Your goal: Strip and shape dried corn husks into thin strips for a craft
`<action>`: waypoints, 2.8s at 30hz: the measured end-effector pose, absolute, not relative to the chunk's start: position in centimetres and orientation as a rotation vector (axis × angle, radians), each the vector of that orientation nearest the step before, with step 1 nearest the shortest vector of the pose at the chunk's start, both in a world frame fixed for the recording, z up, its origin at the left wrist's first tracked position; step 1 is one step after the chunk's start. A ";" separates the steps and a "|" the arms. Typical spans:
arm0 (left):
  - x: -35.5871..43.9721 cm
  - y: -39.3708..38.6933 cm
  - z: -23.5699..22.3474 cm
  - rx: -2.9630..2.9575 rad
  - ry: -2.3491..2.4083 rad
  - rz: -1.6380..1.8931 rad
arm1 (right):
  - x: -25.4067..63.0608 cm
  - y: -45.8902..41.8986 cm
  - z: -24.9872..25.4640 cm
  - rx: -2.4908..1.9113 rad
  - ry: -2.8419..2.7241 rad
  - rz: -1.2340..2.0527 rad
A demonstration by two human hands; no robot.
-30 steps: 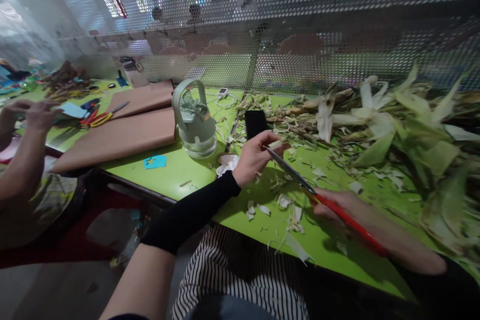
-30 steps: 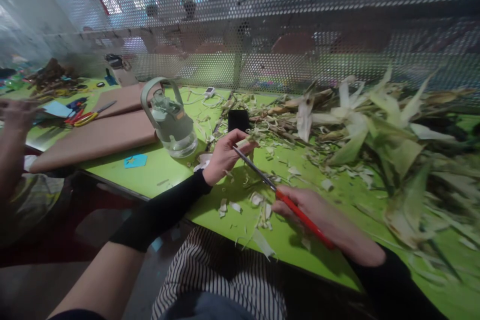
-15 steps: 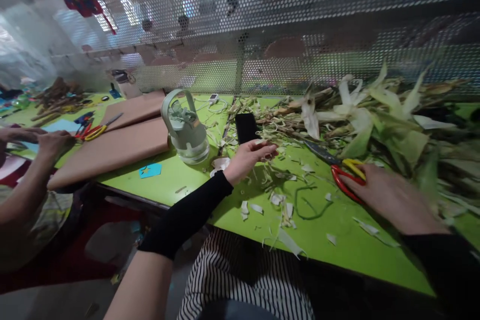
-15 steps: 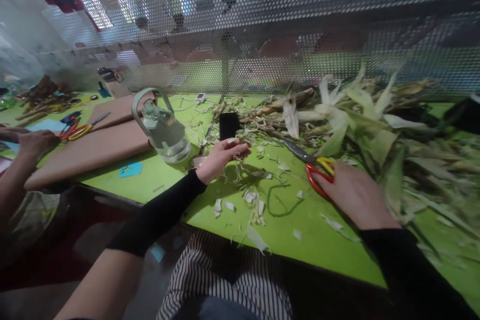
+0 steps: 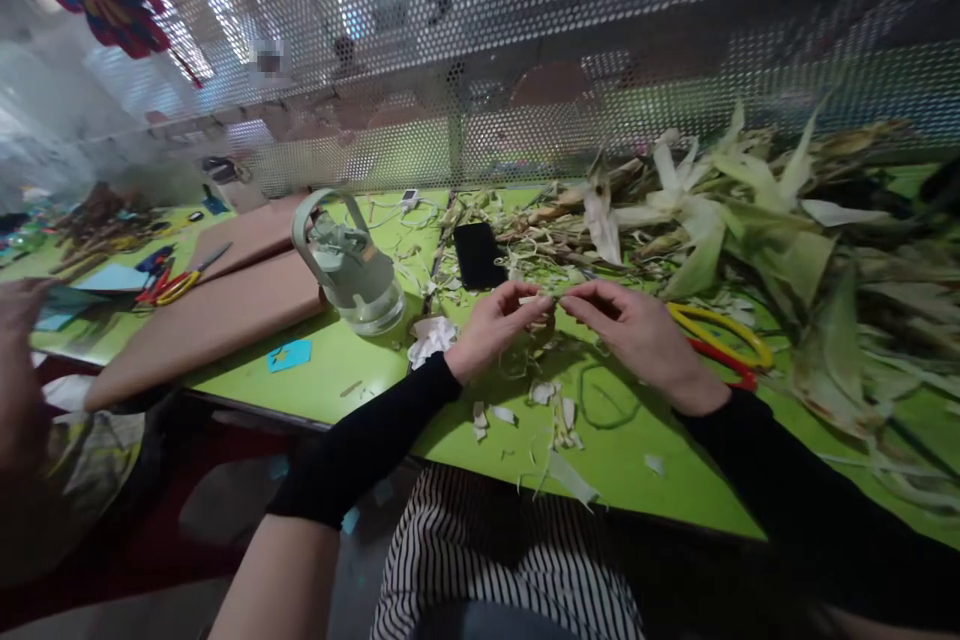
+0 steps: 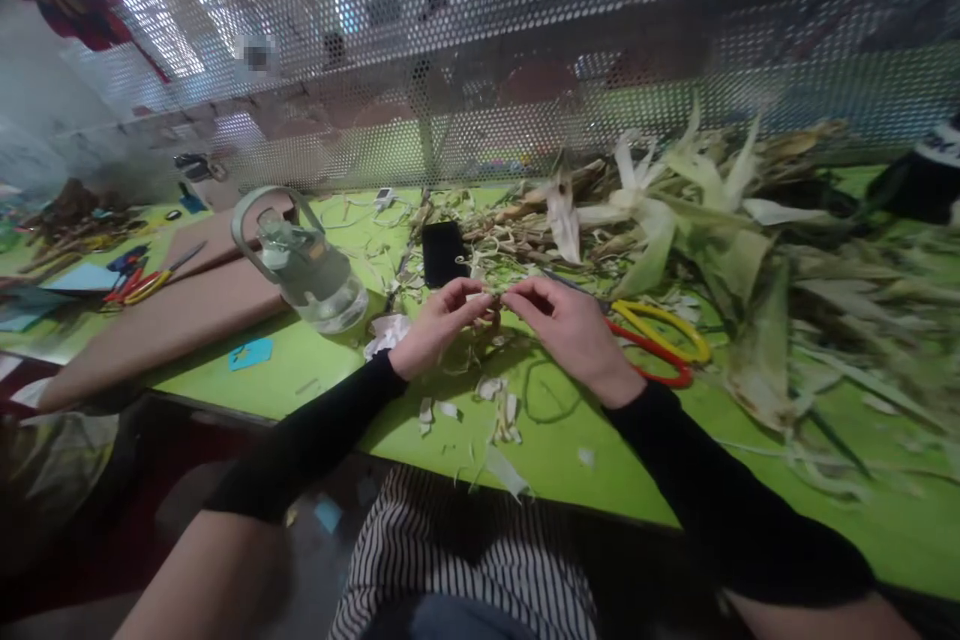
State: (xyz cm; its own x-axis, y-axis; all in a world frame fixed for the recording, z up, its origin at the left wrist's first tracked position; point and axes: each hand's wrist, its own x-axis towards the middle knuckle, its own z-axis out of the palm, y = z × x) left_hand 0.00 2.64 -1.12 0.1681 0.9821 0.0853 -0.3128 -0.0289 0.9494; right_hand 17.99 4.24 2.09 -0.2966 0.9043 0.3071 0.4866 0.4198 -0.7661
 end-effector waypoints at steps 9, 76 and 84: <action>-0.1 2.6 -1.1 1.073 0.818 1.196 | 17.8 3.8 1.9 -1.193 -1.769 0.938; -0.9 1.9 1.8 0.765 0.790 1.231 | 17.1 3.3 1.3 -0.976 -2.388 1.125; -0.8 1.5 2.7 0.521 0.727 1.155 | 16.7 3.0 0.1 -1.244 -2.536 0.264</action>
